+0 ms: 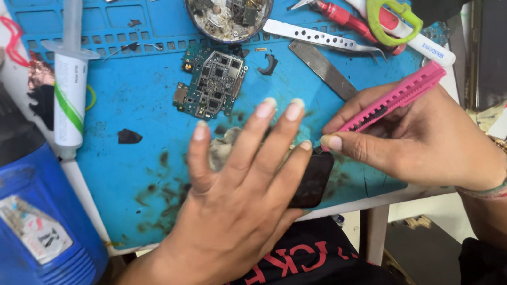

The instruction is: The person uses a pink tool and a cloth to separate the screen from the body of a black smartphone while heating it with a blue heat gun on a repair bench.

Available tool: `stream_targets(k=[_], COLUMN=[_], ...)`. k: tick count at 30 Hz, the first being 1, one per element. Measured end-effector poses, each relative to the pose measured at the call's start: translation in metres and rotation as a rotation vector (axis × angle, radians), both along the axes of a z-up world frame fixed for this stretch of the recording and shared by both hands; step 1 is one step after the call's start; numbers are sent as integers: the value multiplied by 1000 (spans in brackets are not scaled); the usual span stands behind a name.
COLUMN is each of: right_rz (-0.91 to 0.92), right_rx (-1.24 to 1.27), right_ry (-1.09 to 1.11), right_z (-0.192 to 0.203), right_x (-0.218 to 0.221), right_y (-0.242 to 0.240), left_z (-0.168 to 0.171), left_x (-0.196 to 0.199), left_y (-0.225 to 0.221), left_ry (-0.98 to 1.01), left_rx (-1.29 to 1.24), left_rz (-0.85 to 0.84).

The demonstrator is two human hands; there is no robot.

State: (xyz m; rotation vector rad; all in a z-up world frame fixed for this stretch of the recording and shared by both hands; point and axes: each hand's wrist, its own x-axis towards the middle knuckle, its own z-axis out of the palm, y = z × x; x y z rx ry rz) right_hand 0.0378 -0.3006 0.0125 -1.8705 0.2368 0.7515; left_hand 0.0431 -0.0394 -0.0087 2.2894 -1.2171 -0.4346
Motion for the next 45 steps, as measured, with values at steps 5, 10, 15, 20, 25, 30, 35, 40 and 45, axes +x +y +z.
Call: stream_targets(k=[5, 10, 15, 20, 25, 30, 35, 40, 45], right_rz=[-85, -169, -249, -254, -298, -246, -258, -283, -332], right_rx=[21, 41, 111, 51, 84, 23, 22, 59, 190], right_ry=[62, 53, -28, -165, -210, -332, -370, -361, -449], right_z=[0, 8, 15, 27, 33, 38, 37, 35, 24], right_x=[-10, -23, -42, -68, -85, -95, -103, -110, -120], right_y=[2, 8, 10, 16, 23, 28, 29, 30, 29], left_z=[7, 14, 19, 18, 14, 7, 0, -2, -4], left_x=[8, 13, 2, -19, -43, -55, -71, -83, -85], left_y=[-8, -13, -11, -6, -3, -2, -4, -3, -4], left_ry=[28, 32, -85, -202, -443, -631, -703, -703, -695], left_rx=[-19, -66, -63, -105, -96, -77, -92, -94, -88], left_rz=[-56, -96, -99, -39, 54, 133, 211, 236, 240])
